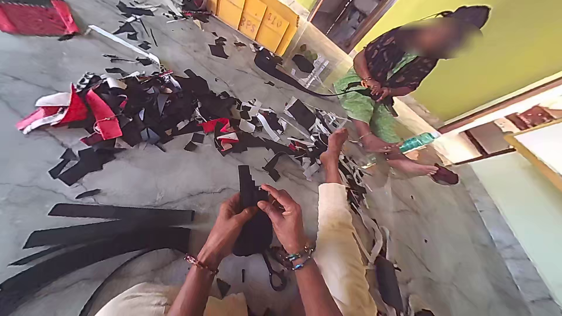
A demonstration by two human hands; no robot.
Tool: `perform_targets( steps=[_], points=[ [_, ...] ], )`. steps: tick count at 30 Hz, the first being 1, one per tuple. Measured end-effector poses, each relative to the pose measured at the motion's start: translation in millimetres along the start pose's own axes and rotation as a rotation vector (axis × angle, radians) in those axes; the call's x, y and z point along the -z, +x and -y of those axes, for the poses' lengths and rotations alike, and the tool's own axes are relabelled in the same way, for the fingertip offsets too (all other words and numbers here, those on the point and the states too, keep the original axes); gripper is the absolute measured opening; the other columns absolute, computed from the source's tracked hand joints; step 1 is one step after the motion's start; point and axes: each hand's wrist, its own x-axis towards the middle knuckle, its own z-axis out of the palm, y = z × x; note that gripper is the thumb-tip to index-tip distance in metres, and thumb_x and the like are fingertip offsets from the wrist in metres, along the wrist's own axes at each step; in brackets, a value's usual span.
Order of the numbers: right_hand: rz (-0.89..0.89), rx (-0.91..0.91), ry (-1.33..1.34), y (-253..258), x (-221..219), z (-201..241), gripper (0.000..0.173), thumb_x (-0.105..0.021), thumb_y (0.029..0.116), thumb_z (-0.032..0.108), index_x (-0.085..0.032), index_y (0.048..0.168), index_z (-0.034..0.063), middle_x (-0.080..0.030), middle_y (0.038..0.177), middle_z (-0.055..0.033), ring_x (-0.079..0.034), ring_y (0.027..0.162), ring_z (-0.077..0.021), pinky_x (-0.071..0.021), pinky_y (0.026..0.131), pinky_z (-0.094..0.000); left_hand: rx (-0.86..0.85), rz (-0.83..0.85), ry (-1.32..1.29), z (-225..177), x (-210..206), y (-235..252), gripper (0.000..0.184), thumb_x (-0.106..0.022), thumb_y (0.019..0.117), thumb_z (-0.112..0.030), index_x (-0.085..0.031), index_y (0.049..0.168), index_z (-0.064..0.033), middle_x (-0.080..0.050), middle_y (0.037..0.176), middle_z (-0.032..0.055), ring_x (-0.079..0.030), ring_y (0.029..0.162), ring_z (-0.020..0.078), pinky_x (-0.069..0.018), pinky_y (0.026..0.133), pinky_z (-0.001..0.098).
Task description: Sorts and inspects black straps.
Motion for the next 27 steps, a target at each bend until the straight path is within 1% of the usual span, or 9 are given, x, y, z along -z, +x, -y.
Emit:
perform_targets(
  steps=[3,5,7,9,11,16,20,24,27],
  points=[
    [0.014,0.009,-0.002,-1.3,0.9,-1.8,0.035,-0.074,0.0864,0.010,-0.070,0.116,-0.0085,-0.068,0.090,-0.0103,-0.059,0.069,0.0002,-0.0497,0.064,-0.0124,0.023,-0.014,-0.037,0.4,-1.2,0.1,0.021,-0.057,0.0904,0.004,-0.062,0.111,-0.0008,-0.074,0.089,0.0015,-0.073,0.080,0.0089,-0.0620,0.076,0.0275],
    [0.031,0.025,-0.012,-1.1,1.9,-3.0,0.042,-0.074,0.0868,0.011,-0.067,0.122,-0.0094,-0.067,0.088,-0.0101,-0.057,0.067,-0.0006,-0.0484,0.062,-0.0134,0.020,-0.012,-0.053,2.2,-0.4,0.7,0.023,-0.057,0.0893,0.004,-0.062,0.111,-0.0009,-0.075,0.089,0.0016,-0.073,0.080,0.0089,-0.0620,0.076,0.0276],
    [0.043,0.055,-0.023,-0.9,2.9,-4.3,0.044,-0.072,0.0873,0.011,-0.066,0.126,-0.0085,-0.066,0.087,-0.0107,-0.055,0.068,-0.0020,-0.0472,0.063,-0.0141,0.027,-0.004,-0.050,2.6,0.2,0.7,0.023,-0.057,0.0896,0.003,-0.062,0.112,-0.0005,-0.074,0.090,0.0021,-0.073,0.081,0.0094,-0.0621,0.077,0.0281],
    [0.047,0.073,-0.037,-1.8,4.1,-5.7,0.036,-0.071,0.0878,0.011,-0.071,0.120,-0.0059,-0.068,0.091,-0.0113,-0.059,0.075,-0.0025,-0.0493,0.070,-0.0134,0.041,-0.002,-0.052,2.5,-0.1,-0.1,0.023,-0.057,0.0896,0.003,-0.062,0.112,-0.0001,-0.075,0.090,0.0025,-0.073,0.081,0.0100,-0.0622,0.076,0.0287],
    [0.049,0.070,-0.025,-2.4,5.2,-6.0,0.032,-0.071,0.0883,0.011,-0.073,0.116,-0.0057,-0.069,0.095,-0.0120,-0.061,0.078,-0.0027,-0.0505,0.072,-0.0133,0.049,0.005,-0.053,2.6,-0.4,0.2,0.023,-0.057,0.0897,0.003,-0.062,0.112,-0.0002,-0.075,0.090,0.0025,-0.073,0.081,0.0103,-0.0622,0.077,0.0288],
    [0.033,0.034,0.023,-2.7,3.5,-7.3,0.032,-0.073,0.0872,0.010,-0.069,0.113,-0.0078,-0.069,0.095,-0.0117,-0.062,0.076,-0.0016,-0.0521,0.070,-0.0137,0.046,-0.001,-0.069,4.4,-0.1,1.2,0.023,-0.057,0.0896,0.004,-0.063,0.111,0.0001,-0.075,0.091,0.0032,-0.073,0.081,0.0107,-0.0621,0.077,0.0288],
    [0.010,0.019,-0.008,-3.0,1.8,-6.6,0.032,-0.074,0.0868,0.011,-0.070,0.113,-0.0067,-0.070,0.097,-0.0135,-0.065,0.078,-0.0054,-0.0535,0.071,-0.0168,0.051,-0.019,-0.059,5.6,-0.3,2.4,0.024,-0.057,0.0895,0.003,-0.062,0.112,0.0009,-0.075,0.090,0.0041,-0.073,0.080,0.0111,-0.0624,0.076,0.0292],
    [-0.019,-0.017,0.013,-3.9,-1.4,-6.7,0.030,-0.075,0.0849,0.009,-0.071,0.110,-0.0067,-0.068,0.096,-0.0125,-0.061,0.075,-0.0031,-0.0500,0.066,-0.0135,0.049,-0.035,-0.054,6.5,-0.7,2.5,0.023,-0.058,0.0884,0.005,-0.063,0.110,-0.0002,-0.075,0.087,0.0031,-0.073,0.078,0.0106,-0.0625,0.073,0.0284],
    [-0.035,-0.045,0.032,-5.1,-2.7,-7.0,0.029,-0.075,0.0845,0.008,-0.071,0.109,-0.0067,-0.067,0.096,-0.0121,-0.060,0.075,-0.0028,-0.0498,0.065,-0.0133,0.052,-0.035,-0.055,7.1,-0.5,2.7,0.022,-0.058,0.0885,0.005,-0.063,0.110,0.0003,-0.075,0.087,0.0037,-0.073,0.077,0.0111,-0.0626,0.073,0.0286]
  ],
)
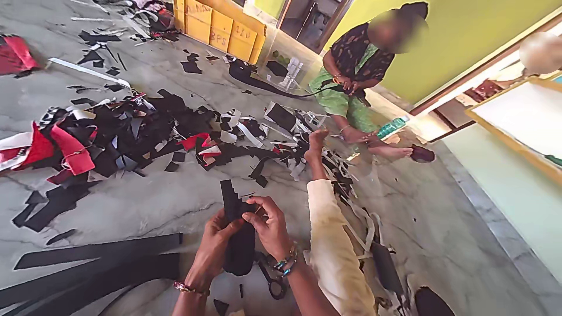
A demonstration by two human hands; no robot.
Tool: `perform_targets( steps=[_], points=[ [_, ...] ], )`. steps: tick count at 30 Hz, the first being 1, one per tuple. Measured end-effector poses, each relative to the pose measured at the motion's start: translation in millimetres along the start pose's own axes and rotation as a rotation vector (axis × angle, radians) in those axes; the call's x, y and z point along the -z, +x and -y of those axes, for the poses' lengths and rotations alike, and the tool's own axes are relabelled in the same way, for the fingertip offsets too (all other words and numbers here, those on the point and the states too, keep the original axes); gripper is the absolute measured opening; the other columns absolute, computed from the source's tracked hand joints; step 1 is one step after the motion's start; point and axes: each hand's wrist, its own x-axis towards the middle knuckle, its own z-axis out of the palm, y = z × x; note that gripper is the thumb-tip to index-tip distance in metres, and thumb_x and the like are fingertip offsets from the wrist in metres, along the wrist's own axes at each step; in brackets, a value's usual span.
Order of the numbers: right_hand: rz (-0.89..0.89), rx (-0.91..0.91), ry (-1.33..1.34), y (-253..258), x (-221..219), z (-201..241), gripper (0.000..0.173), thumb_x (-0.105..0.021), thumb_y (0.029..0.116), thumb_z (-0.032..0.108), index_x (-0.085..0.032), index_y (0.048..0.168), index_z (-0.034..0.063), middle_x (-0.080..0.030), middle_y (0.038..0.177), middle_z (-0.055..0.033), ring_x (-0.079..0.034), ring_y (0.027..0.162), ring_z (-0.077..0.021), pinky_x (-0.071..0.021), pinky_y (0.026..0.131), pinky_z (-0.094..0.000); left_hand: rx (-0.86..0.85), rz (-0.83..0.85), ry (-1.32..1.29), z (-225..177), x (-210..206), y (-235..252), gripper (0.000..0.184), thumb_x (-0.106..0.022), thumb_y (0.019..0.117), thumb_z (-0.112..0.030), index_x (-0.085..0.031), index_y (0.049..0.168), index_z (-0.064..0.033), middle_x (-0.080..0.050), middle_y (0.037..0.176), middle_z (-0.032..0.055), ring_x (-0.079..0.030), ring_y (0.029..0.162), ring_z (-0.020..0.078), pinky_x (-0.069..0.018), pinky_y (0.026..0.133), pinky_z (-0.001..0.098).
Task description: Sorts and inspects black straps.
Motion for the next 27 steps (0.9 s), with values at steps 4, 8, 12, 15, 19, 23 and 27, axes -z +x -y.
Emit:
perform_targets(
  steps=[4,8,12,15,19,23,27],
  points=[
    [-0.007,-0.065,0.016,-1.9,-0.2,1.2,0.028,-0.074,0.0852,0.007,-0.071,0.109,-0.0066,-0.067,0.099,-0.0133,-0.061,0.074,-0.0036,-0.0506,0.063,-0.0144,-0.002,-0.016,0.022,-0.1,-0.7,0.7,0.023,-0.059,0.0874,0.005,-0.063,0.110,0.0004,-0.075,0.087,0.0037,-0.074,0.078,0.0111,-0.0626,0.073,0.0288],
    [0.007,-0.111,-0.001,-2.8,2.6,4.7,0.024,-0.069,0.0890,0.002,-0.072,0.111,-0.0062,-0.069,0.104,-0.0160,-0.064,0.078,-0.0080,-0.0534,0.069,-0.0186,0.001,-0.022,0.041,2.3,-0.6,2.6,0.024,-0.058,0.0876,0.007,-0.063,0.110,0.0012,-0.075,0.086,0.0047,-0.074,0.076,0.0117,-0.0626,0.071,0.0288],
    [0.026,-0.214,0.002,-4.2,9.9,9.3,0.027,-0.066,0.0904,0.000,-0.070,0.117,-0.0062,-0.070,0.107,-0.0177,-0.067,0.080,-0.0120,-0.0560,0.070,-0.0241,0.011,-0.006,0.094,4.3,-2.6,3.7,0.024,-0.058,0.0883,0.007,-0.061,0.111,0.0017,-0.075,0.085,0.0044,-0.074,0.075,0.0115,-0.0625,0.071,0.0286],
    [-0.007,-0.264,-0.022,-4.5,13.9,11.2,0.035,-0.070,0.0881,0.001,-0.066,0.122,-0.0079,-0.070,0.095,-0.0142,-0.065,0.074,-0.0112,-0.0546,0.067,-0.0244,0.009,0.042,0.107,4.8,-3.6,3.2,0.024,-0.059,0.0891,0.006,-0.060,0.113,0.0015,-0.075,0.087,0.0041,-0.074,0.077,0.0118,-0.0627,0.073,0.0290],
    [-0.027,-0.342,0.031,-6.0,19.4,16.2,0.032,-0.071,0.0876,0.002,-0.068,0.117,-0.0091,-0.072,0.096,-0.0148,-0.068,0.078,-0.0117,-0.0565,0.072,-0.0267,0.010,0.055,0.109,1.5,-8.6,-0.6,0.026,-0.059,0.0899,0.007,-0.059,0.116,0.0019,-0.075,0.089,0.0025,-0.073,0.078,0.0098,-0.0626,0.074,0.0280],
    [-0.061,-0.390,0.232,-7.5,15.1,22.9,0.018,-0.065,0.0904,-0.004,-0.067,0.108,-0.0100,-0.071,0.094,-0.0102,-0.069,0.081,-0.0072,-0.0598,0.074,-0.0235,-0.013,0.011,0.059,-1.8,-8.7,-2.3,0.024,-0.059,0.0907,0.009,-0.060,0.113,0.0016,-0.075,0.088,0.0020,-0.073,0.079,0.0097,-0.0624,0.074,0.0283],
    [-0.059,-0.464,0.380,-3.8,16.8,28.5,0.010,-0.056,0.0961,-0.005,-0.061,0.105,-0.0031,-0.067,0.091,-0.0023,-0.068,0.079,-0.0066,-0.0608,0.073,-0.0249,-0.047,-0.025,-0.007,-4.9,-6.8,0.0,0.020,-0.058,0.0917,0.009,-0.060,0.111,0.0009,-0.074,0.088,0.0022,-0.073,0.079,0.0100,-0.0624,0.075,0.0284]
  ],
)
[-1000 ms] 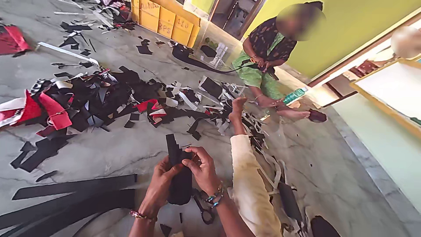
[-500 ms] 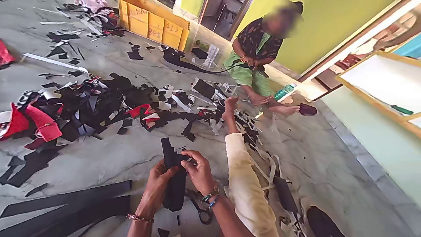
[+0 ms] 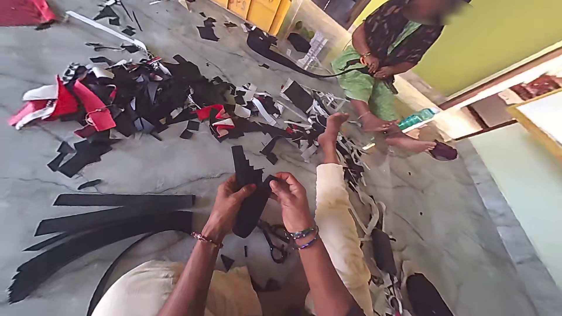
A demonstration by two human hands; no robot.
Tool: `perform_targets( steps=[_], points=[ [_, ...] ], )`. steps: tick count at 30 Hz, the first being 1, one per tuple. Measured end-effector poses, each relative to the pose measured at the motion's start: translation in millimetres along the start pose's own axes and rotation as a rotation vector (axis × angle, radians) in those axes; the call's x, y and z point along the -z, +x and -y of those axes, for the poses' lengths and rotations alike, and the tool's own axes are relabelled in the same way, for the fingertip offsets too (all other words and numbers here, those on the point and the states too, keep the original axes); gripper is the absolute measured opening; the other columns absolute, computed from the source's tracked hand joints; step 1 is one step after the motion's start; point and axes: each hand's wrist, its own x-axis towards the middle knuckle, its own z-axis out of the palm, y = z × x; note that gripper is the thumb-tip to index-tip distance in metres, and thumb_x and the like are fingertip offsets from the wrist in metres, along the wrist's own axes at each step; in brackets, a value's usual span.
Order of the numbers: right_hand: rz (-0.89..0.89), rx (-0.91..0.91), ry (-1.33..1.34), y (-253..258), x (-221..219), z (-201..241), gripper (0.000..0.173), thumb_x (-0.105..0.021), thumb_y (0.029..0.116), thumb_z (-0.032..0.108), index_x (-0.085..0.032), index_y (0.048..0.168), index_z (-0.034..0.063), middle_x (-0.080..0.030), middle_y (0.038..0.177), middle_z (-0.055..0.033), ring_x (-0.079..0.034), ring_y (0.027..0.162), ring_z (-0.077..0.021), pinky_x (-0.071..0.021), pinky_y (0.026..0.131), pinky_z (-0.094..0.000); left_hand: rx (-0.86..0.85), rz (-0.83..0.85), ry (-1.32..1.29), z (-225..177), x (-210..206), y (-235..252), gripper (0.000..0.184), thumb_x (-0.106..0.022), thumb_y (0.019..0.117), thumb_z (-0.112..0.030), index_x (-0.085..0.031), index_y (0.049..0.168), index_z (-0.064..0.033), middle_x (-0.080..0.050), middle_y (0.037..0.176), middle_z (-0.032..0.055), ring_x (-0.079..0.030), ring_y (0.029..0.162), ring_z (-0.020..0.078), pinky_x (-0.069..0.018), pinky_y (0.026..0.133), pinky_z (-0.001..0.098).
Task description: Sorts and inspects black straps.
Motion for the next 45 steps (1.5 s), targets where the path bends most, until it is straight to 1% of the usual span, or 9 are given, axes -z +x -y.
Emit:
perform_targets(
  steps=[4,10,16,27,29,31,33,38,45],
  points=[
    [0.061,0.018,-0.001,1.0,1.6,3.1,0.011,-0.055,0.0960,-0.004,-0.061,0.104,0.0003,-0.067,0.087,0.0007,-0.068,0.077,-0.0053,-0.0596,0.070,-0.0233,-0.058,-0.004,0.022,0.9,0.0,2.1,0.020,-0.061,0.0899,0.009,-0.062,0.108,0.0009,-0.075,0.088,0.0016,-0.073,0.081,0.0090,-0.0621,0.077,0.0272],
    [0.064,0.109,-0.008,3.0,-1.6,-4.1,0.017,-0.063,0.0882,-0.010,-0.070,0.103,-0.0048,-0.072,0.093,-0.0013,-0.069,0.083,-0.0029,-0.0594,0.077,-0.0206,-0.107,0.016,0.073,3.3,1.9,2.2,0.022,-0.064,0.0850,0.012,-0.064,0.104,-0.0001,-0.075,0.086,-0.0002,-0.073,0.079,0.0073,-0.0620,0.076,0.0259],
    [0.018,0.072,-0.017,4.9,-0.4,-3.5,0.026,-0.065,0.0867,-0.009,-0.065,0.113,-0.0076,-0.070,0.088,-0.0025,-0.069,0.079,-0.0050,-0.0598,0.075,-0.0219,-0.093,0.024,0.095,1.6,0.9,0.7,0.024,-0.066,0.0828,0.012,-0.065,0.103,-0.0001,-0.075,0.086,-0.0003,-0.072,0.079,0.0066,-0.0618,0.075,0.0255],
    [0.069,0.020,-0.034,8.6,8.1,-7.5,0.025,-0.067,0.0858,-0.011,-0.070,0.111,-0.0097,-0.074,0.095,-0.0061,-0.070,0.082,-0.0048,-0.0599,0.077,-0.0210,-0.083,0.090,0.138,2.0,3.1,0.8,0.023,-0.067,0.0835,0.010,-0.066,0.104,-0.0006,-0.074,0.087,-0.0017,-0.072,0.079,0.0054,-0.0616,0.077,0.0247],
    [0.077,-0.009,-0.031,8.6,9.1,-8.0,0.020,-0.067,0.0876,-0.009,-0.071,0.107,-0.0082,-0.075,0.091,-0.0052,-0.070,0.080,-0.0052,-0.0599,0.075,-0.0212,-0.076,0.107,0.154,1.2,3.2,0.5,0.024,-0.067,0.0844,0.010,-0.065,0.106,-0.0005,-0.074,0.088,-0.0016,-0.072,0.080,0.0050,-0.0614,0.078,0.0243],
    [0.082,-0.027,-0.019,8.6,9.5,-9.4,0.010,-0.066,0.0891,-0.008,-0.072,0.096,-0.0040,-0.074,0.082,-0.0022,-0.069,0.071,-0.0043,-0.0591,0.066,-0.0205,-0.056,0.131,0.166,0.4,3.7,0.6,0.024,-0.067,0.0855,0.010,-0.064,0.107,-0.0002,-0.074,0.089,-0.0015,-0.072,0.081,0.0049,-0.0613,0.078,0.0240],
    [0.096,-0.042,-0.022,8.9,9.9,-9.9,0.008,-0.063,0.0915,-0.006,-0.071,0.093,-0.0020,-0.072,0.079,-0.0009,-0.067,0.066,-0.0040,-0.0564,0.060,-0.0199,-0.022,0.156,0.146,0.1,4.3,0.9,0.024,-0.066,0.0877,0.009,-0.062,0.109,0.0001,-0.074,0.090,-0.0006,-0.072,0.082,0.0062,-0.0614,0.080,0.0252],
    [0.062,-0.028,-0.095,12.9,10.7,-12.3,0.007,-0.062,0.0945,-0.004,-0.068,0.097,-0.0030,-0.070,0.083,-0.0020,-0.067,0.072,-0.0043,-0.0585,0.066,-0.0210,0.129,0.195,-0.019,-2.3,3.9,0.0,0.025,-0.049,0.1005,0.002,-0.052,0.125,-0.0003,-0.072,0.100,0.0025,-0.072,0.088,0.0099,-0.0610,0.083,0.0291],
    [0.047,0.049,-0.097,11.9,9.5,-16.2,0.007,-0.065,0.0903,-0.006,-0.069,0.095,-0.0034,-0.071,0.081,-0.0002,-0.068,0.070,-0.0028,-0.0590,0.066,-0.0202,0.139,0.107,0.014,-1.9,0.5,0.1,0.039,-0.056,0.0924,0.010,-0.047,0.129,0.0014,-0.073,0.097,0.0041,-0.073,0.085,0.0111,-0.0618,0.080,0.0293]
  ],
)
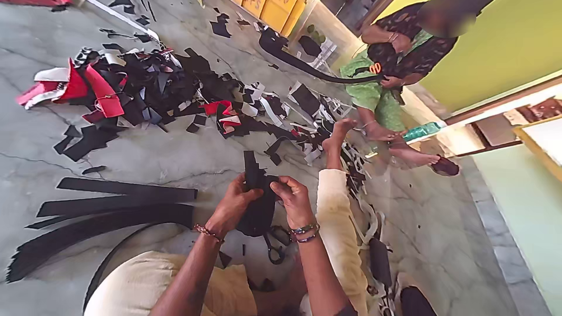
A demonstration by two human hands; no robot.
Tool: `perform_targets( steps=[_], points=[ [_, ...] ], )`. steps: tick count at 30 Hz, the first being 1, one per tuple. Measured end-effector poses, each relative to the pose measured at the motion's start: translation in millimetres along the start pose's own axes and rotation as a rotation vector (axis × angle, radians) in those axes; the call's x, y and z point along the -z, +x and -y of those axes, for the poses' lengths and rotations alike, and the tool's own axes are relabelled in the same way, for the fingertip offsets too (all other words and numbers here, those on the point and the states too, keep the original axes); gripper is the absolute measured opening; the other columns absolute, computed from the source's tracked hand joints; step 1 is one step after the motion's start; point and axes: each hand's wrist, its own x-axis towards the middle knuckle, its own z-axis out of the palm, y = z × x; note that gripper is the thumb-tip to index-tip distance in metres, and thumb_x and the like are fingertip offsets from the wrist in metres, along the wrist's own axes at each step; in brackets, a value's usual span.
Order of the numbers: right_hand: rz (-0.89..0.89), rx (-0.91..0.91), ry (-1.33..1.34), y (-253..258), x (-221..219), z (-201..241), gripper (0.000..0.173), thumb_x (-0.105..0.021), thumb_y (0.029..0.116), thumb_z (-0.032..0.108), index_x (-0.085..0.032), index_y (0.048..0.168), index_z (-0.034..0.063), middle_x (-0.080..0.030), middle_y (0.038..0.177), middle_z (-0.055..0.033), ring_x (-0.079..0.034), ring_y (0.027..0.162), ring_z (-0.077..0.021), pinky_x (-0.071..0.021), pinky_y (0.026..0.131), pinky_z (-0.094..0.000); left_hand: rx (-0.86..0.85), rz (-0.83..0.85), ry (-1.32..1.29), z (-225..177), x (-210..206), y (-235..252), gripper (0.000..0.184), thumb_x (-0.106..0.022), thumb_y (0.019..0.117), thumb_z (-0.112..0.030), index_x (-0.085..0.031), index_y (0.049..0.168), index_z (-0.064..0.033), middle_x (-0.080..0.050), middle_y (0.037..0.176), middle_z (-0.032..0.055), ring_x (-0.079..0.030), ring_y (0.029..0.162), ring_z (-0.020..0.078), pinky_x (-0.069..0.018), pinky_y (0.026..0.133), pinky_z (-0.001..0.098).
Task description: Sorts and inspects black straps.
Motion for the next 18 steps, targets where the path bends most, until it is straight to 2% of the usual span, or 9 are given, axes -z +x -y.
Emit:
perform_targets(
  steps=[3,6,8,11,18],
  points=[
    [-0.008,-0.023,0.060,-0.8,1.3,-0.4,0.008,-0.063,0.0916,-0.006,-0.070,0.094,-0.0013,-0.072,0.079,0.0002,-0.067,0.067,-0.0031,-0.0578,0.062,-0.0201,-0.023,-0.076,-0.001,0.4,-1.6,0.7,0.038,-0.059,0.0905,0.012,-0.050,0.126,0.0028,-0.073,0.095,0.0053,-0.073,0.083,0.0119,-0.0623,0.078,0.0296],
    [0.069,-0.056,0.090,-1.6,7.0,1.5,0.011,-0.059,0.0939,-0.005,-0.068,0.096,0.0009,-0.072,0.083,0.0007,-0.069,0.072,-0.0050,-0.0597,0.066,-0.0229,-0.052,-0.161,-0.003,0.4,-2.3,3.0,0.039,-0.064,0.0868,0.015,-0.051,0.122,0.0035,-0.073,0.091,0.0057,-0.074,0.079,0.0124,-0.0627,0.074,0.0290],
    [0.092,-0.042,0.072,-3.1,7.3,3.7,0.010,-0.061,0.0923,-0.006,-0.069,0.095,0.0003,-0.072,0.083,0.0007,-0.069,0.073,-0.0048,-0.0602,0.067,-0.0231,-0.070,-0.173,0.006,1.3,-2.4,3.7,0.040,-0.065,0.0849,0.015,-0.052,0.121,0.0038,-0.073,0.091,0.0052,-0.073,0.079,0.0118,-0.0627,0.074,0.0285],
    [0.031,-0.022,0.028,-3.9,2.8,6.4,0.008,-0.065,0.0903,-0.007,-0.070,0.093,-0.0022,-0.072,0.081,-0.0001,-0.069,0.071,-0.0041,-0.0601,0.067,-0.0217,-0.100,-0.154,0.024,2.4,-3.0,3.9,0.039,-0.068,0.0827,0.015,-0.055,0.118,0.0039,-0.073,0.091,0.0045,-0.073,0.079,0.0112,-0.0628,0.075,0.0281],
    [0.009,-0.027,-0.004,-2.7,1.6,5.7,0.019,-0.066,0.0897,-0.007,-0.071,0.108,-0.0095,-0.076,0.090,-0.0060,-0.071,0.078,-0.0045,-0.0606,0.073,-0.0214,-0.147,-0.106,0.086,2.6,-1.5,2.2,0.034,-0.069,0.0817,0.014,-0.059,0.113,0.0032,-0.073,0.090,0.0027,-0.072,0.081,0.0086,-0.0620,0.076,0.0265]
  ],
)
